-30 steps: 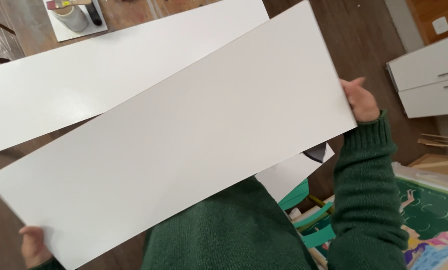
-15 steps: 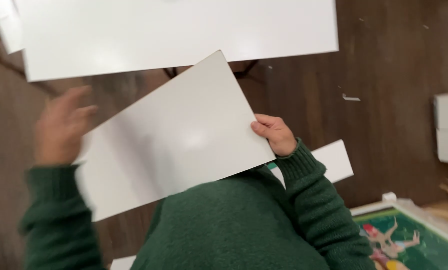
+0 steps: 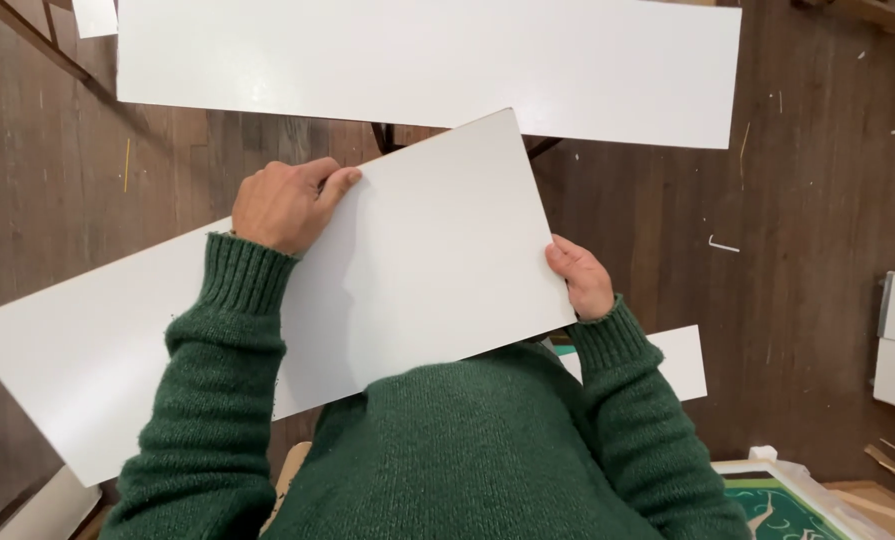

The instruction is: Applying a white liquid, likely primer or adhesive, to panels using a brush and a paint roller.

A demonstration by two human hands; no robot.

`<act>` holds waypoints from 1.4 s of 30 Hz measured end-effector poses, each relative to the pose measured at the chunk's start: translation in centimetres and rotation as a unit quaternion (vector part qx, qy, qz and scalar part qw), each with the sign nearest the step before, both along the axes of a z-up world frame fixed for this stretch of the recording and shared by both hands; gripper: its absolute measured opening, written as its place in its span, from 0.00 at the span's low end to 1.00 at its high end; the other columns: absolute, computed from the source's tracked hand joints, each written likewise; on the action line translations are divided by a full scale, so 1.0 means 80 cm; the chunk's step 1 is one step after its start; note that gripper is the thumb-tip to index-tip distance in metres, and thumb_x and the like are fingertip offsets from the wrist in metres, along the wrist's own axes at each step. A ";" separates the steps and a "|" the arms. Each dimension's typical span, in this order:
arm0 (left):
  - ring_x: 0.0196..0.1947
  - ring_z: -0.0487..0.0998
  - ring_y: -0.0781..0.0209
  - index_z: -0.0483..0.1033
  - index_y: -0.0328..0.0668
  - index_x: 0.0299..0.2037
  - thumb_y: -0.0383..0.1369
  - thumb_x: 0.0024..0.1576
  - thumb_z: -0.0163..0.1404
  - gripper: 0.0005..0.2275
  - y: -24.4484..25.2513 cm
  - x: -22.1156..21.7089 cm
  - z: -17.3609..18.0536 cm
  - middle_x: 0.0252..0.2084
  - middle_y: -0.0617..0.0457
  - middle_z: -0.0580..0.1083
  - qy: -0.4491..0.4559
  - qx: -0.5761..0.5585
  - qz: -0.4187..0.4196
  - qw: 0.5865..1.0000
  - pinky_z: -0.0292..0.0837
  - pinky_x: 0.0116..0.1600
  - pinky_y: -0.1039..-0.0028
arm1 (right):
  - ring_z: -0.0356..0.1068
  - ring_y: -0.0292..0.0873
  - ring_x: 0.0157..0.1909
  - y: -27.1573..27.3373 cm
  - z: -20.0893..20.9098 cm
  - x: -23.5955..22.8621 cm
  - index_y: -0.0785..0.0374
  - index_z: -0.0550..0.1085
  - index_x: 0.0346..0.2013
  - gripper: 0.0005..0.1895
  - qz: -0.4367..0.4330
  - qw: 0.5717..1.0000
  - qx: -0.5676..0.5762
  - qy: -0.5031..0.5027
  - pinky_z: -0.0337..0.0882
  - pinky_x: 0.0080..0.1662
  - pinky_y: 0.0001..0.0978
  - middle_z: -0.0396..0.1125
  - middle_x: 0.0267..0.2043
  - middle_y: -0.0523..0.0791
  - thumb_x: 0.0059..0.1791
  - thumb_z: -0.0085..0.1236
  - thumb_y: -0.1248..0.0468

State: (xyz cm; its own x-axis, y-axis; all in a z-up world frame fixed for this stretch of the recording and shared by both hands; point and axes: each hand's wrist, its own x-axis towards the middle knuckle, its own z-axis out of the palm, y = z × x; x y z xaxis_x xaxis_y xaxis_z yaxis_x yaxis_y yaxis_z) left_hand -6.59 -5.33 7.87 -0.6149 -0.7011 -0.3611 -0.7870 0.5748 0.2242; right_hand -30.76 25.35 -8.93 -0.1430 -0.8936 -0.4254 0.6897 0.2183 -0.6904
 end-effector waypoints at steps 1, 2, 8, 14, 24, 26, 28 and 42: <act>0.15 0.74 0.54 0.84 0.52 0.40 0.53 0.65 0.41 0.21 0.001 0.001 0.002 0.17 0.53 0.74 -0.006 0.000 0.003 1.000 0.71 0.24 0.63 | 0.73 0.39 0.51 0.002 0.003 0.004 0.74 0.66 0.64 0.25 0.010 1.000 0.005 0.008 0.72 0.53 0.28 0.72 0.54 0.50 0.60 0.41 0.56; 0.15 0.74 0.54 0.84 0.52 0.40 0.53 0.65 0.41 0.21 0.002 0.000 0.005 0.17 0.53 0.74 -0.006 0.003 0.001 1.000 0.71 0.24 0.63 | 0.73 0.39 0.51 0.003 -0.001 0.007 0.74 0.66 0.64 0.25 0.008 1.000 0.007 0.007 0.72 0.53 0.28 0.72 0.54 0.50 0.60 0.41 0.56; 0.17 0.75 0.54 0.84 0.53 0.41 0.55 0.65 0.40 0.22 0.009 0.007 -0.001 0.18 0.53 0.75 -0.045 0.023 0.029 0.998 0.73 0.26 0.62 | 0.72 0.40 0.57 -0.002 0.001 0.011 0.70 0.64 0.65 0.27 -0.008 0.991 -0.014 -0.134 0.72 0.57 0.31 0.70 0.59 0.49 0.57 0.38 0.55; 0.18 0.75 0.54 0.82 0.51 0.36 0.56 0.67 0.39 0.24 0.010 0.020 -0.012 0.18 0.53 0.74 -0.065 0.039 0.056 0.996 0.73 0.28 0.61 | 0.73 0.45 0.52 -0.006 0.051 -0.036 0.73 0.66 0.63 0.24 -0.135 0.985 0.088 -0.055 0.75 0.56 0.36 0.71 0.56 0.52 0.60 0.40 0.57; 0.17 0.74 0.53 0.82 0.50 0.34 0.55 0.67 0.40 0.24 0.012 0.015 -0.018 0.17 0.52 0.73 -0.043 0.013 0.035 0.998 0.72 0.26 0.60 | 0.70 0.42 0.59 -0.034 0.142 0.008 0.70 0.77 0.49 0.17 -0.072 0.931 -0.023 0.356 0.69 0.61 0.34 0.69 0.60 0.49 0.59 0.41 0.64; 0.17 0.74 0.53 0.82 0.50 0.34 0.55 0.67 0.40 0.24 0.013 0.016 -0.018 0.17 0.53 0.73 -0.042 0.009 0.037 0.998 0.71 0.26 0.60 | 0.72 0.45 0.60 -0.032 0.143 0.018 0.68 0.79 0.46 0.13 -0.044 0.895 -0.031 0.442 0.72 0.62 0.38 0.70 0.60 0.50 0.60 0.47 0.65; 0.17 0.73 0.53 0.82 0.50 0.34 0.55 0.67 0.40 0.24 0.014 0.017 -0.014 0.17 0.52 0.73 -0.038 0.004 0.033 0.999 0.71 0.26 0.60 | 0.71 0.46 0.57 -0.043 0.158 0.033 0.65 0.74 0.51 0.19 -0.056 0.805 0.049 0.589 0.73 0.58 0.37 0.67 0.56 0.51 0.48 0.65 0.62; 0.13 0.70 0.55 0.80 0.50 0.32 0.56 0.67 0.40 0.24 0.020 0.005 -0.014 0.14 0.54 0.70 -0.035 -0.036 -0.008 0.999 0.67 0.21 0.63 | 0.79 0.49 0.40 -0.054 0.107 0.035 0.66 0.74 0.52 0.25 0.031 0.849 0.209 0.485 0.76 0.44 0.41 0.77 0.39 0.51 0.50 0.61 0.49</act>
State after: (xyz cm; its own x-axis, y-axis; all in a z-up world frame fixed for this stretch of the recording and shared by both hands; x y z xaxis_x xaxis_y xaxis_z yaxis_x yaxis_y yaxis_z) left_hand -6.15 -3.73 6.72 -0.6014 -0.7169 -0.3526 -0.7896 0.6007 0.1253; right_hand -27.99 21.05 -0.36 -0.5646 -0.7125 -0.4166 -0.1801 0.5989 -0.7803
